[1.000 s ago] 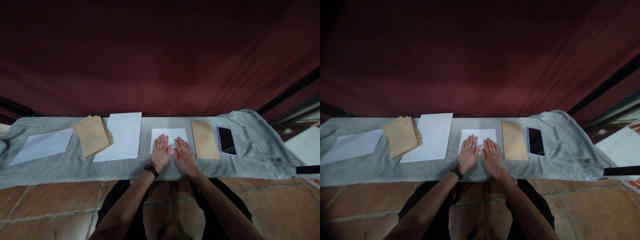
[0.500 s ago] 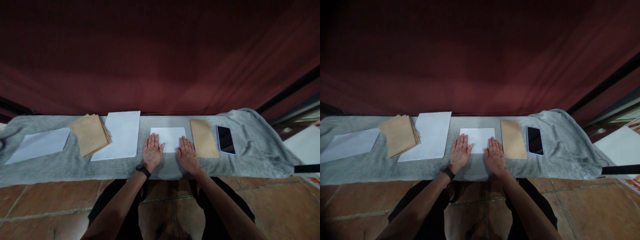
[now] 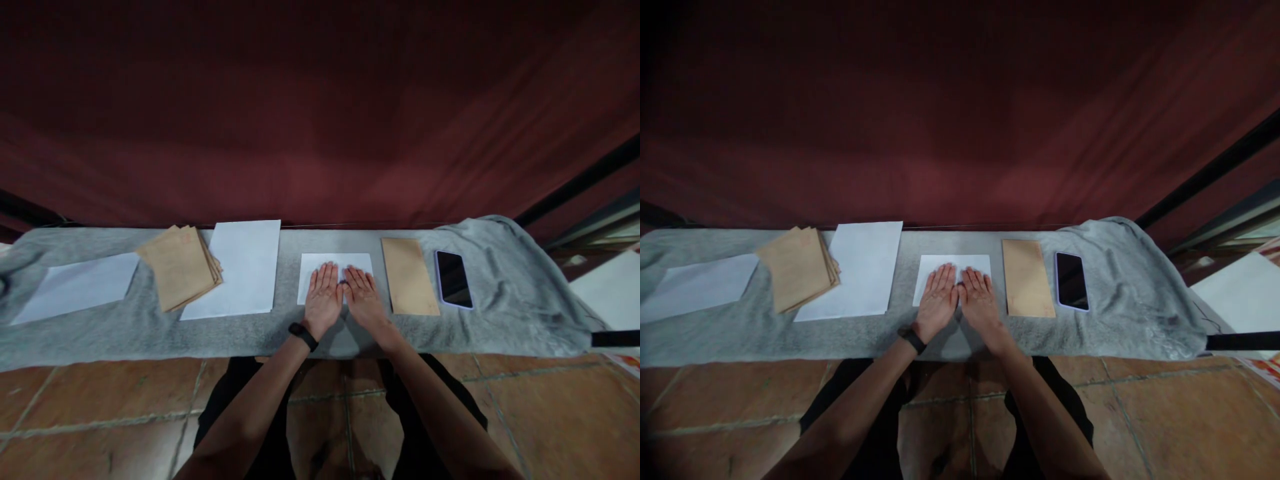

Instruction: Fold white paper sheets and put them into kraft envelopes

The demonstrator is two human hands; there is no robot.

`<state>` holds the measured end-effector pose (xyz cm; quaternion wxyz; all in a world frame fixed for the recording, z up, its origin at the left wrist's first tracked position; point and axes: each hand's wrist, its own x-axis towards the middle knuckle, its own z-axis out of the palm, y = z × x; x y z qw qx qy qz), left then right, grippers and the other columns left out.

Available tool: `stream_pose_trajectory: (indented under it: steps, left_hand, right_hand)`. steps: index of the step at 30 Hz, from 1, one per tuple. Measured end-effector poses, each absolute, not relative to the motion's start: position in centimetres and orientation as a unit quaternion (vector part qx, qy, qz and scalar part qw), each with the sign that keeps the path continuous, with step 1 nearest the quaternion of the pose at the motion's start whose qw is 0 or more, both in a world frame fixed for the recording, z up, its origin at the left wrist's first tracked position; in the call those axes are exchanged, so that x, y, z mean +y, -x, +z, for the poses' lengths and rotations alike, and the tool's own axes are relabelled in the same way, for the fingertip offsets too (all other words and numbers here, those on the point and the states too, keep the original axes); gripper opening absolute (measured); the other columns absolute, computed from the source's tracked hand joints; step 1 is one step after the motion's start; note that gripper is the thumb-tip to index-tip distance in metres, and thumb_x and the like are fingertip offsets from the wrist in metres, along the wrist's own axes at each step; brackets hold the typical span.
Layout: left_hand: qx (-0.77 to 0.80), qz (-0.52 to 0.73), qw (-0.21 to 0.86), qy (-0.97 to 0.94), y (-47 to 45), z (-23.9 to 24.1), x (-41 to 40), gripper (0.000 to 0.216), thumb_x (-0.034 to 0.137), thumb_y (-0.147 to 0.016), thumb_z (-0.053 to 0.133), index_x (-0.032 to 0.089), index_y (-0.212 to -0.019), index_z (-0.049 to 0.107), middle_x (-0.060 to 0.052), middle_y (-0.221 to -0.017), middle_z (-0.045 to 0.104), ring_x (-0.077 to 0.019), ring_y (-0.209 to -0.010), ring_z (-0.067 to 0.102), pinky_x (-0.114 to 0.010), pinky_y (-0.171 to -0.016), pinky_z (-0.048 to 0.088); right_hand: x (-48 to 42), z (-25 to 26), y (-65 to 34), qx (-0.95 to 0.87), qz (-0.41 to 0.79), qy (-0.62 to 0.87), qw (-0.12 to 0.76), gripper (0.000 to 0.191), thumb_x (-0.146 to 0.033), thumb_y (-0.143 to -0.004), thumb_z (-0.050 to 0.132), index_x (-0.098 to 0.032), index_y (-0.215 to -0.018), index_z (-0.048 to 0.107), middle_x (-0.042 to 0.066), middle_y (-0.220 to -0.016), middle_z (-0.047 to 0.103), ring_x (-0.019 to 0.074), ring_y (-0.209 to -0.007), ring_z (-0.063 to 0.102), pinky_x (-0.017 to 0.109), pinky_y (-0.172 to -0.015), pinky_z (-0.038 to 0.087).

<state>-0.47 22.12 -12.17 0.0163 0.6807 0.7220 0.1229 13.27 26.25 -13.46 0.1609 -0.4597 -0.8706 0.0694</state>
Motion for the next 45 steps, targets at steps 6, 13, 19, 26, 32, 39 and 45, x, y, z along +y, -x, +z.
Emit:
stream_pose_trajectory:
  steps: [6, 13, 19, 26, 32, 39, 45]
  left_hand:
    - [0.741, 0.104, 0.028, -0.663, 0.1, -12.8, 23.9, 0.057, 0.028, -0.104, 0.028, 0.013, -0.159, 0.037, -0.009, -0.167, 0.032, -0.0265, -0.158, 0.021, -0.051, -0.129, 0.021]
    - [0.778, 0.105, 0.016, -0.620, 1.7, -12.7, 24.3, 0.058, 0.035, -0.106, 0.030, 0.013, -0.158, 0.038, -0.012, -0.166, 0.033, -0.0273, -0.156, 0.027, -0.050, -0.128, 0.022]
    - [0.798, 0.110, 0.006, -0.593, 3.4, -12.7, 23.9, 0.060, 0.035, -0.105, 0.030, 0.006, -0.158, 0.036, -0.017, -0.165, 0.034, -0.0270, -0.156, 0.027, -0.048, -0.127, 0.023]
    - [0.809, 0.130, -0.032, -0.573, 3.5, -12.8, 23.1, 0.062, 0.035, -0.104, 0.032, 0.003, -0.157, 0.036, -0.020, -0.164, 0.034, -0.0306, -0.155, 0.028, -0.053, -0.128, 0.019]
    - [0.716, 0.120, 0.008, -0.687, 2.2, -12.7, 23.2, 0.057, 0.030, -0.104, 0.032, 0.016, -0.159, 0.037, -0.007, -0.168, 0.032, -0.0247, -0.158, 0.021, -0.048, -0.130, 0.016]
    - [0.715, 0.109, 0.039, -0.689, 1.2, -13.1, 24.4, 0.058, 0.025, -0.103, 0.029, 0.014, -0.159, 0.035, -0.007, -0.168, 0.033, -0.0253, -0.159, 0.019, -0.053, -0.130, 0.014]
    - [0.730, 0.119, 0.018, -0.672, 0.8, -13.2, 23.8, 0.058, 0.039, -0.106, 0.032, 0.015, -0.158, 0.038, -0.010, -0.168, 0.031, -0.0289, -0.158, 0.021, -0.054, -0.129, 0.015]
  right_hand:
    - [27.9, -13.5, -11.1, -0.858, 0.062, 0.485, 0.159, 0.052, -0.028, -0.108, 0.028, -0.012, -0.152, 0.050, 0.013, -0.161, 0.043, 0.0271, -0.150, 0.039, 0.048, -0.125, 0.026]
    - [28.9, -15.2, -11.8, -0.826, 0.011, 0.526, 0.202, 0.057, -0.034, -0.108, 0.033, -0.002, -0.154, 0.043, 0.022, -0.158, 0.044, 0.0302, -0.149, 0.041, 0.050, -0.122, 0.031]
    - [29.2, -16.0, -12.5, -0.812, -0.002, 0.544, 0.211, 0.061, -0.037, -0.108, 0.034, 0.002, -0.154, 0.039, 0.027, -0.158, 0.042, 0.0331, -0.148, 0.041, 0.053, -0.121, 0.033]
    - [29.3, -15.5, -12.9, -0.801, 0.008, 0.555, 0.227, 0.060, -0.036, -0.107, 0.031, 0.003, -0.151, 0.044, 0.029, -0.156, 0.044, 0.0349, -0.146, 0.044, 0.055, -0.119, 0.033]
    - [29.0, -13.8, -12.0, -0.854, 0.054, 0.490, 0.169, 0.054, -0.033, -0.109, 0.026, -0.008, -0.152, 0.048, 0.015, -0.159, 0.047, 0.0275, -0.150, 0.039, 0.049, -0.125, 0.026]
    - [28.7, -14.4, -10.7, -0.853, 0.027, 0.491, 0.177, 0.054, -0.031, -0.109, 0.025, -0.010, -0.152, 0.049, 0.017, -0.160, 0.044, 0.0296, -0.149, 0.040, 0.052, -0.122, 0.027]
    - [29.0, -15.7, -11.8, -0.820, -0.018, 0.530, 0.214, 0.062, -0.038, -0.108, 0.029, 0.004, -0.153, 0.041, 0.028, -0.158, 0.042, 0.0346, -0.147, 0.041, 0.052, -0.119, 0.032]
